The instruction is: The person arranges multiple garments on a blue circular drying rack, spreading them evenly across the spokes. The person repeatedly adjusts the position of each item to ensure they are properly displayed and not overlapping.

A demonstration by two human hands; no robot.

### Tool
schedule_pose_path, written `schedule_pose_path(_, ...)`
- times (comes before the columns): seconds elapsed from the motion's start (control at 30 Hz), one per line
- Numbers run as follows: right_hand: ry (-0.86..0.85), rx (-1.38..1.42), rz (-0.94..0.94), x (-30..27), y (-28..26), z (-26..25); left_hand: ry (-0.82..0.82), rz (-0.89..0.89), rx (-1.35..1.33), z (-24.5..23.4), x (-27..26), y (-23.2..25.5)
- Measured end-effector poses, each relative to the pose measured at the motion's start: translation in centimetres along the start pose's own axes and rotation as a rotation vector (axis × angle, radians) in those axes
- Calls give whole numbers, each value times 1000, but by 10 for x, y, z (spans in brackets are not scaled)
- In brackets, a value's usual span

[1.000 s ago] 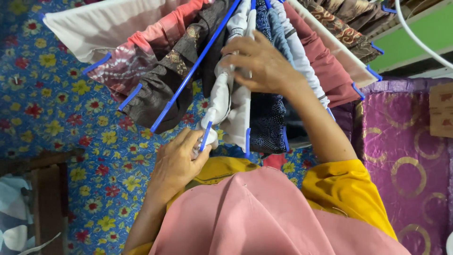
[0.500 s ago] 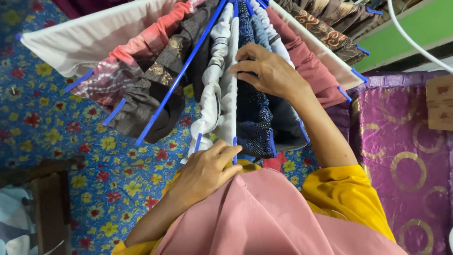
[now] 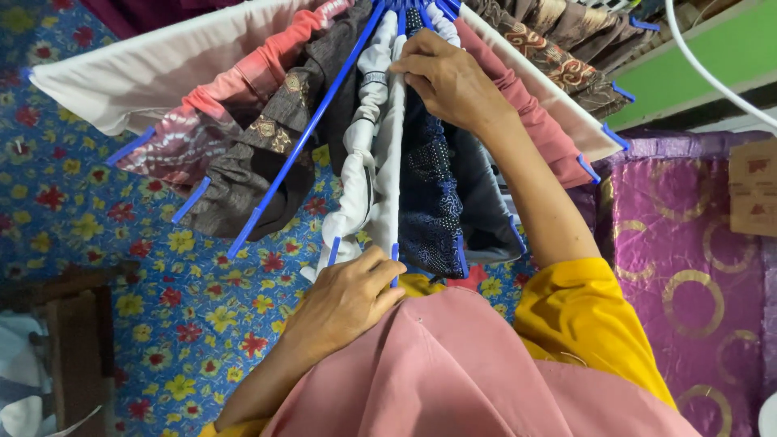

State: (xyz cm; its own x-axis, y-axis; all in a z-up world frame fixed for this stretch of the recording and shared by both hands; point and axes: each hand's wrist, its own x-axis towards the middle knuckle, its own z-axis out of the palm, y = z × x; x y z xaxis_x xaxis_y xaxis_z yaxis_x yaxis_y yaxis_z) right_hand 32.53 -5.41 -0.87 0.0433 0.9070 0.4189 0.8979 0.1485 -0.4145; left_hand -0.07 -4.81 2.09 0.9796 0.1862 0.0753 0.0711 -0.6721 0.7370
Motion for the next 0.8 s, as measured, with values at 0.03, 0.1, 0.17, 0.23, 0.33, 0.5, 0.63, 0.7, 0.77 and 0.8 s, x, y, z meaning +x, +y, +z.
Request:
schedule_pose_path(0.03,-2,2,-2,1,-4,-2,2,-3,0,0,0,0)
schedule_pose_path(0.1,-2,-101,-9,0,-13,-6,16,-24,-1,0,-1,0)
schedule_pose_path(0.17,-21,-56,0,-5,-32,-14,25,-29,-7,0,-2,1)
schedule_pose_path(0.23,-40,-12,5,-11,-49,-18,38,-33,-13,1,-4,0)
schedule_pose_path(0.33,-107,89,59,-25,-64,-10,52,-44,-22,7,-10,-9)
schedule_pose_path(0.5,-124,268,84,-40,-64,5,-72,-27,85,22,-11,-32)
schedule_pose_path(0.63,-74,209,150,-47,-74,-23,-88,-20,127,13,-11,-27)
schedule_pose_path(0.7,38,109,191,-60,-71,-33,-102,-6,104,6,-10,-24)
schedule_pose_path(0.77,48,56,259,-79,-70,-38,-113,-16,90,-12,-6,-18)
schedule_pose_path(0.8,57,5,327,-88,-69,-40,-124,-29,75,-21,-5,-14)
